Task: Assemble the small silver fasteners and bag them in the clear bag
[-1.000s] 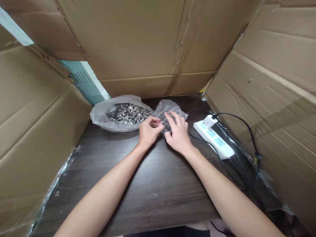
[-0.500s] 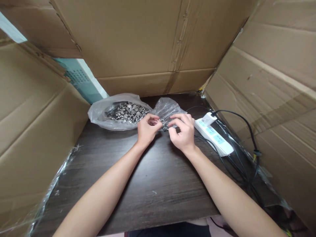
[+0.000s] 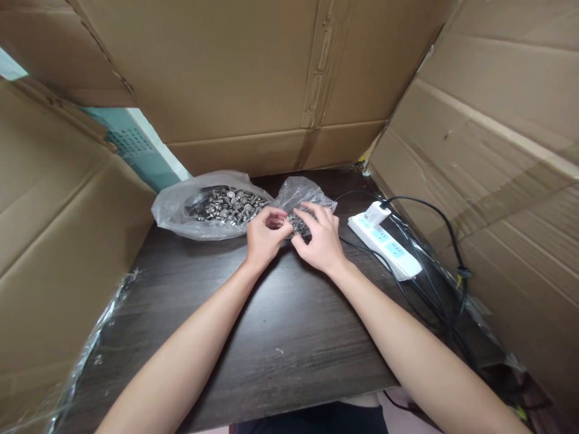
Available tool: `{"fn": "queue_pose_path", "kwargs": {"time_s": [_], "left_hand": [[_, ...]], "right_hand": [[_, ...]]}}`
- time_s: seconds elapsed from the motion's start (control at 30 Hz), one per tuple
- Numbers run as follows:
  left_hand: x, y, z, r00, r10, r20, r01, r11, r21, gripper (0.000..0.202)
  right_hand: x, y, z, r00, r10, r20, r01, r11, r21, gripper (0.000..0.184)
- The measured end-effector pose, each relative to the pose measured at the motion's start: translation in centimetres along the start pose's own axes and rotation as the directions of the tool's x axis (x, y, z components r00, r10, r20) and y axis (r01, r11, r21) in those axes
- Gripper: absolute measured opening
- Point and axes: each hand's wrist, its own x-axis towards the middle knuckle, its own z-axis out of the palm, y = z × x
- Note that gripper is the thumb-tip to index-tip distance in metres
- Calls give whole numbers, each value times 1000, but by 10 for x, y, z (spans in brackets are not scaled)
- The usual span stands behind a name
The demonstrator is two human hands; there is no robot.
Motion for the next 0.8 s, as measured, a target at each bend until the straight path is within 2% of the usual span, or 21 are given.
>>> {"fn": "queue_pose_path", "kwargs": {"time_s": [0.17,0.3,0.5,0.8], "left_hand": [[2,-7,0,999,15,29,-15,1000,21,18],[3,-12,-2,995,65,75,-76,985,157,15],[2,-11,-5,966,185,179,-240,895,375,19],[1,-6,-5,964,195,180,-254,875,412,18]], "right_hand": [[2,8,6,999,39,-4,-39,999,13,25],[3,9,6,993,77,89,-74,997,-38,10],[3,5,8,980,124,159,-109,990,-94,9],[5,2,8,975,143,168,-130,988,-87,6]]}}
